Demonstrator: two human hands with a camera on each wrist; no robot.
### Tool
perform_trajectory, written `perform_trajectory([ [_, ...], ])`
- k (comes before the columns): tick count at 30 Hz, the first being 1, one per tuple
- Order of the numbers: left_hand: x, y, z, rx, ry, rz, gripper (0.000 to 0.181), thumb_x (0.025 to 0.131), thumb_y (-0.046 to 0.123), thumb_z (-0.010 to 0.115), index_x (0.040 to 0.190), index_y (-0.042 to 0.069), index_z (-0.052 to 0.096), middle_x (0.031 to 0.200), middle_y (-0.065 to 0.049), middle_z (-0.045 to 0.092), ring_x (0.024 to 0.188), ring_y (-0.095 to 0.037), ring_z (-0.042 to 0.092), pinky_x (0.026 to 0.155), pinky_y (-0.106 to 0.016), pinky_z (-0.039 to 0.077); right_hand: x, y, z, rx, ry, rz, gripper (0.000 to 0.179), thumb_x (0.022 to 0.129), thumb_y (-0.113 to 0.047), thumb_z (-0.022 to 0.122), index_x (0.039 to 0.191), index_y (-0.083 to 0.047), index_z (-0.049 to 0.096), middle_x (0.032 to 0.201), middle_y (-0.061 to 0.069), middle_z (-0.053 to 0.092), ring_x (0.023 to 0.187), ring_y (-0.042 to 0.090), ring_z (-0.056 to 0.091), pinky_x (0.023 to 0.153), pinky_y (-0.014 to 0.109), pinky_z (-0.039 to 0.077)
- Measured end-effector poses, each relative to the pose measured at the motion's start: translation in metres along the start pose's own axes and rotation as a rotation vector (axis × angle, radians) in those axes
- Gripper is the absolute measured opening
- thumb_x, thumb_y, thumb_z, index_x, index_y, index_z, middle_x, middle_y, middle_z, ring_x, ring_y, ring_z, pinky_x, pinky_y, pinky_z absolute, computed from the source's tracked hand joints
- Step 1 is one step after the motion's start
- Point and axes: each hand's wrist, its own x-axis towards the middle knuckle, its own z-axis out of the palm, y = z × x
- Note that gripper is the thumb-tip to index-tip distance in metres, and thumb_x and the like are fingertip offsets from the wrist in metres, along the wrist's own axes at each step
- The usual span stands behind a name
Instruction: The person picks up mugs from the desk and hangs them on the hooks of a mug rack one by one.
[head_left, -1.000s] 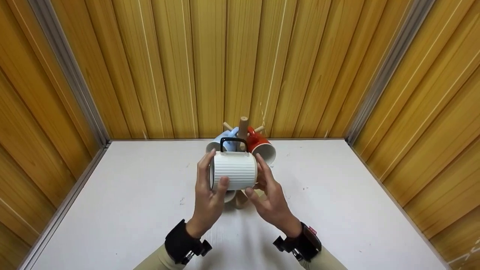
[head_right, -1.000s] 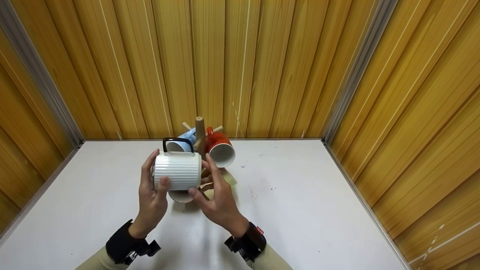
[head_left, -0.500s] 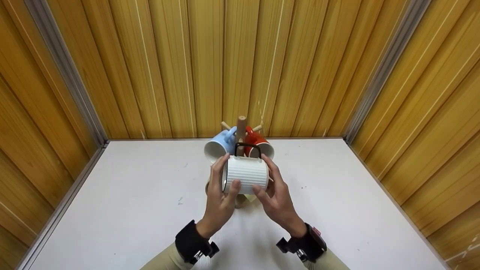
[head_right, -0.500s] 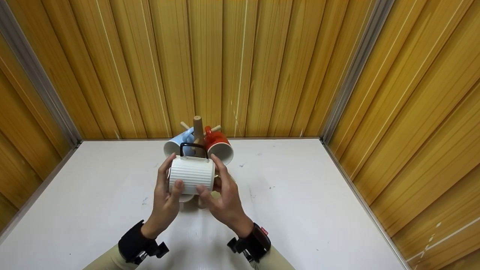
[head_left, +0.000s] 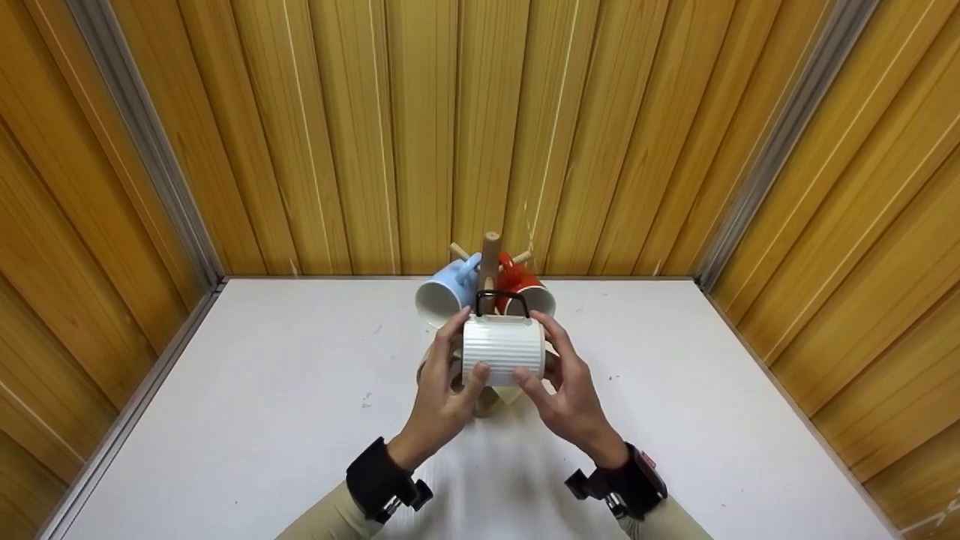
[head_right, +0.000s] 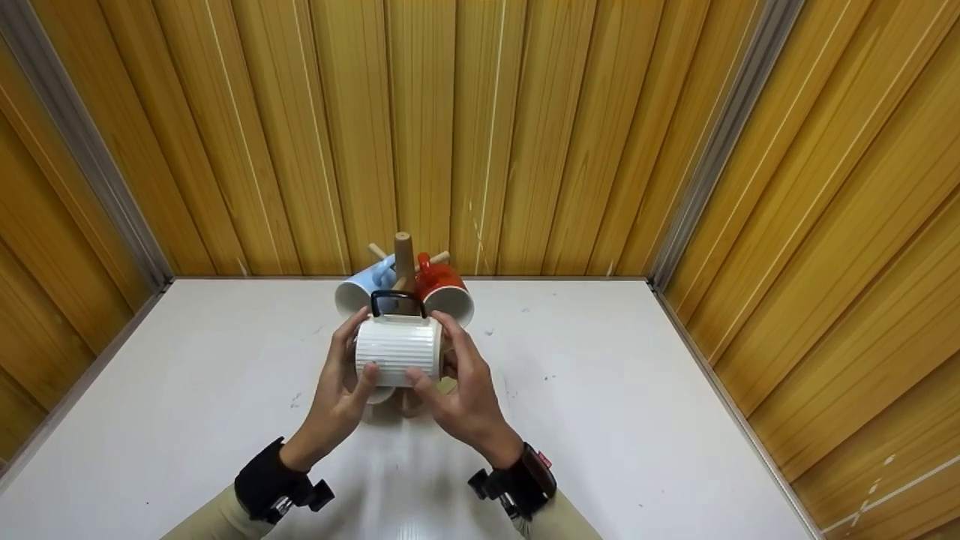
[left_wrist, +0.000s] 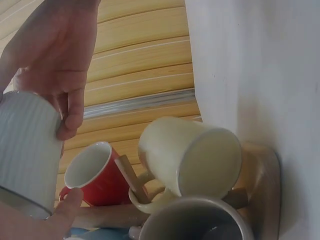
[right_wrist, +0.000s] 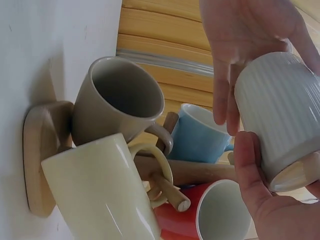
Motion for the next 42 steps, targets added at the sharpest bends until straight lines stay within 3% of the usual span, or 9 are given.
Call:
perform_trajectory([
  [4, -0.001, -0.001, -0.007, 0.015, -0.018, -0.034, 0.066, 0.102, 0.016, 0.065, 0.158, 0.009, 0.031, 0.154, -0.013, 0.042, 0.13, -0.034, 0.055, 0.099, -0.045, 0.055, 0.002, 0.003, -0.003, -0.013, -0.002, -0.005, 0.07, 0.093, 0.0, 0.069, 0.155, -0.009, 0.037, 0.135, 0.016, 0.057, 0.109, 0.033, 0.071, 0.082, 0.037, 0.062],
  [10, -0.004, -0.002, -0.014, 0.015, -0.042, -0.084, 0.068, 0.102, 0.013, 0.064, 0.161, 0.013, 0.028, 0.16, -0.016, 0.036, 0.135, -0.032, 0.053, 0.102, -0.045, 0.053, 0.006, 0.008, -0.005, -0.025, 0.007, 0.001, 0.07, 0.093, -0.001, 0.071, 0.155, -0.01, 0.039, 0.132, 0.015, 0.056, 0.103, 0.03, 0.073, 0.08, 0.038, 0.063],
  [19, -0.007, -0.007, -0.013, -0.039, -0.111, -0.174, 0.067, 0.105, 0.015, 0.06, 0.162, 0.023, 0.027, 0.159, -0.011, 0.042, 0.137, -0.027, 0.053, 0.105, -0.041, 0.05, 0.007, 0.009, -0.006, -0.061, -0.01, 0.009, 0.073, 0.09, 0.0, 0.073, 0.154, -0.007, 0.038, 0.133, 0.014, 0.055, 0.096, 0.026, 0.073, 0.078, 0.035, 0.063],
  [33, 0.0, -0.012, -0.005, -0.086, -0.083, -0.179, 0.064, 0.103, 0.009, 0.062, 0.16, 0.021, 0.034, 0.153, -0.012, 0.051, 0.127, -0.023, 0.062, 0.102, -0.038, 0.053, 0.006, 0.016, -0.012, -0.132, 0.012, 0.05, 0.07, 0.093, -0.009, 0.074, 0.154, -0.015, 0.041, 0.132, 0.015, 0.054, 0.093, 0.025, 0.075, 0.071, 0.036, 0.063],
  [42, 0.002, -0.018, -0.003, -0.052, -0.077, -0.21, 0.061, 0.105, 0.01, 0.059, 0.16, 0.018, 0.035, 0.15, -0.012, 0.053, 0.124, -0.024, 0.064, 0.096, -0.04, 0.057, 0.005, 0.019, -0.009, -0.127, 0.03, 0.114, 0.071, 0.093, -0.008, 0.075, 0.154, -0.011, 0.039, 0.137, 0.018, 0.052, 0.093, 0.028, 0.075, 0.072, 0.036, 0.063],
])
